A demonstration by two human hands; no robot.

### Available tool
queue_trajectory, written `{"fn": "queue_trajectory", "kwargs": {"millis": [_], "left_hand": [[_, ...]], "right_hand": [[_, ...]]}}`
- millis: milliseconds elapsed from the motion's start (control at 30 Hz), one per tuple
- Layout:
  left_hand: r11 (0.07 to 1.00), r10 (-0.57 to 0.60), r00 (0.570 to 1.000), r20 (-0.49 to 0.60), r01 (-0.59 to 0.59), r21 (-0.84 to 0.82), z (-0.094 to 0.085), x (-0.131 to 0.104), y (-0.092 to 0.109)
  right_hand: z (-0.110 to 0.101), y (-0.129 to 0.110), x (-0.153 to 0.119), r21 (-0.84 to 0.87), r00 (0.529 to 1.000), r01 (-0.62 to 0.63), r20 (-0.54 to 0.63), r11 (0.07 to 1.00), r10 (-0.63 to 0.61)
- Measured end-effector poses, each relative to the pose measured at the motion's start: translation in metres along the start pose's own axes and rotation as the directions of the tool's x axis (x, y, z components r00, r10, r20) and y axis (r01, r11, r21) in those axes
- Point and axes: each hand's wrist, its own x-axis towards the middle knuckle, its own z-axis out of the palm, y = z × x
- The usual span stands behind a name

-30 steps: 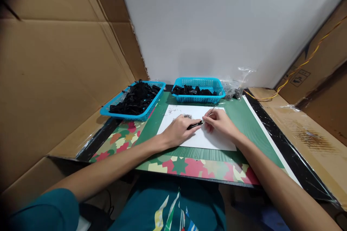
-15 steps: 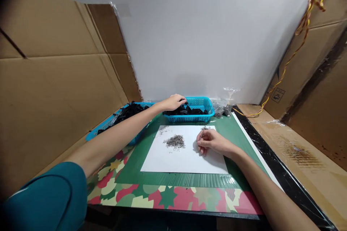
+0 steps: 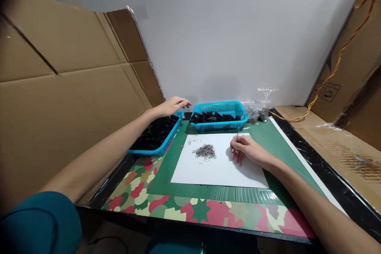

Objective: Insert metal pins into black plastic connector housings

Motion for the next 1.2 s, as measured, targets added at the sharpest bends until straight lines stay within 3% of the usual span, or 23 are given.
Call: {"fn": "queue_trajectory", "kwargs": {"millis": [100,233,433,533,667,767,833,933,1067,1200], "left_hand": [[0.993,-0.1,0.994,0.031,0.098,0.063,-0.016,-0.034,-0.028],[0.973,-0.211,0.967,0.142,0.194,0.124,-0.016,-0.072,-0.052],[0.948,-0.292,0.939,0.179,0.259,0.188,-0.005,-0.091,-0.062],[0.937,-0.296,0.946,0.13,0.261,0.234,-0.011,-0.09,-0.065],[0.91,-0.292,0.956,-0.034,0.288,0.299,-0.028,-0.09,-0.069],[0.891,-0.298,0.943,-0.151,0.332,0.31,-0.042,-0.087,-0.069],[0.899,-0.295,0.923,-0.248,0.356,0.254,-0.049,-0.085,-0.064],[0.939,-0.309,0.886,-0.347,0.343,0.04,-0.051,-0.08,-0.046],[0.918,-0.306,0.896,-0.32,0.189,-0.349,-0.031,-0.074,-0.004],[0.831,-0.256,0.938,-0.235,0.09,-0.549,0.004,-0.07,0.037]], "right_hand": [[0.003,0.002,0.0,0.056,0.999,-0.008,-0.031,0.998,0.01],[0.009,0.004,-0.001,0.171,1.0,-0.024,-0.008,0.985,0.026],[0.012,0.002,-0.004,0.181,0.999,-0.052,0.01,0.982,0.051],[0.007,-0.002,-0.005,0.18,0.998,0.008,-0.069,0.984,0.005],[-0.011,-0.008,-0.005,0.109,0.954,0.091,-0.294,0.99,-0.055],[-0.028,-0.007,-0.004,-0.15,0.888,0.118,-0.427,0.982,-0.172],[-0.037,-0.004,-0.003,-0.396,0.849,0.077,-0.455,0.915,-0.269],[-0.048,-0.002,-0.002,-0.615,0.847,-0.002,-0.42,0.789,-0.325],[-0.058,-0.004,-0.004,-0.647,0.885,-0.089,-0.401,0.758,-0.238],[-0.063,-0.008,-0.008,-0.611,0.89,-0.097,-0.407,0.786,-0.206]]}}
